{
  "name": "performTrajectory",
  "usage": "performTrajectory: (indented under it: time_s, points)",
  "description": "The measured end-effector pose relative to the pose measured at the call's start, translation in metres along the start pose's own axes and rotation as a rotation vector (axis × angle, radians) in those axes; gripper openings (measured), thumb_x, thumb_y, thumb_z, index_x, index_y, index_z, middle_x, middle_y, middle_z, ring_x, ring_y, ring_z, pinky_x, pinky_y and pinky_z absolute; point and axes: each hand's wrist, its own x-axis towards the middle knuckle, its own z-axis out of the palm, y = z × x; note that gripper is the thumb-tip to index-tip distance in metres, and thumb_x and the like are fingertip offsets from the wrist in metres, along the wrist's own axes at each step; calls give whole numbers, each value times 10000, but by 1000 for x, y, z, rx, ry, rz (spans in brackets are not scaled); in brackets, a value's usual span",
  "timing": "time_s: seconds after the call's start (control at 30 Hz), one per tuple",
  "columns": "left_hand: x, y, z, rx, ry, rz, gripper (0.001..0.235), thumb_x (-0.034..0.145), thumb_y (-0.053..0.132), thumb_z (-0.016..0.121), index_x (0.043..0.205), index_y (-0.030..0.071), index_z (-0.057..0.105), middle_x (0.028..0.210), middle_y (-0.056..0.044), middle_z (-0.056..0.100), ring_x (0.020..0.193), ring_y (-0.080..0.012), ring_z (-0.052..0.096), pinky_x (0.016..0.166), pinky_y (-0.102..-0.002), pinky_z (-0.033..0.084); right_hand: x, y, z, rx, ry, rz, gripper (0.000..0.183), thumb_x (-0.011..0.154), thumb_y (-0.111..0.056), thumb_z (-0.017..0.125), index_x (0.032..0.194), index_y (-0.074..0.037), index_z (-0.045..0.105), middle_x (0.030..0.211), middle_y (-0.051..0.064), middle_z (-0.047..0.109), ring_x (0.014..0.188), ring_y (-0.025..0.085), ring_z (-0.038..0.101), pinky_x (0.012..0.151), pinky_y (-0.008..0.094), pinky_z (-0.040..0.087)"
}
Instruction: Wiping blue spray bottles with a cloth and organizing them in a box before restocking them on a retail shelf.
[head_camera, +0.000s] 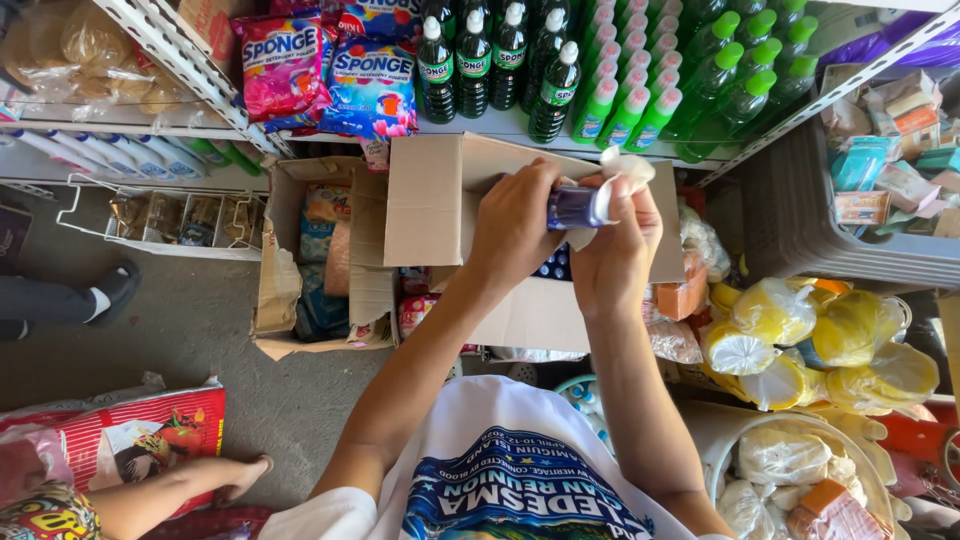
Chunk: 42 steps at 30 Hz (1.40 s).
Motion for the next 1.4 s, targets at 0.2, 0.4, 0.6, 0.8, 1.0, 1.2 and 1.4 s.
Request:
performTrajectory:
  time_s: [0.2, 0.4, 0.6, 0.8, 1.0, 1.2, 1.4]
  points:
    - [-3, 5, -3, -163, -127, -276, 505, 772, 107, 853, 1066, 139, 443, 836, -89, 604, 807, -394, 685, 741, -428, 542, -2, 0, 4, -94, -74, -45, 213, 940, -228, 777, 1009, -74, 647, 1087, 140, 709, 975, 178, 716, 877, 309, 587]
    - [10, 24, -13, -404, -283, -524, 494, 786, 129, 792, 1076, 144, 392, 843, -197, 635, 853, -499, 684, 755, -481, 542, 14, 10, -23, -162, -33, -155, 211, 996, -237, 698, 946, -42, 635, 975, 157, 732, 865, 137, 725, 784, 247, 589]
    - [10, 21, -16, -489, -377, -583, 483, 780, 80, 770, 1105, 151, 420, 844, -157, 654, 835, -391, 729, 760, -437, 556, 26, 11, -31, -275, -19, -173, 249, 979, -269, 733, 914, -42, 654, 932, 139, 729, 807, 112, 692, 722, 251, 580]
    - [8, -12, 2, -1212, -75, -874, 587, 730, 154, 926, 1128, 146, 494, 836, -55, 712, 701, -153, 726, 701, -329, 610, 38, -13, -28, -280, -3, -243, 258, 1045, -295, 590, 954, -59, 640, 927, 164, 707, 784, 137, 697, 715, 244, 577]
    - [15, -45, 16, -2127, 426, -991, 330, 965, 140, 689, 1143, 32, 433, 1004, -133, 636, 933, -214, 677, 937, -361, 604, 15, -14, -26, -416, -135, -164, 214, 1039, -207, 632, 1121, -11, 656, 1126, 21, 573, 827, 98, 564, 704, 294, 634]
    - [5, -30, 30, -2079, 378, -1029, 295, 986, 177, 665, 1127, 6, 471, 981, -119, 657, 933, -214, 684, 865, -270, 615, 6, 5, -7, -1140, -149, -674, 255, 797, 176, 768, 979, 1, 733, 960, 101, 659, 727, 161, 516, 602, 282, 393]
    - [1, -45, 48, -1856, 691, -1239, 323, 935, 179, 772, 1067, 14, 527, 963, -112, 646, 906, -216, 713, 927, -406, 594, 8, 11, -7, -1243, -253, -788, 67, 946, 67, 767, 986, 14, 756, 879, 129, 626, 710, 318, 668, 615, 387, 550]
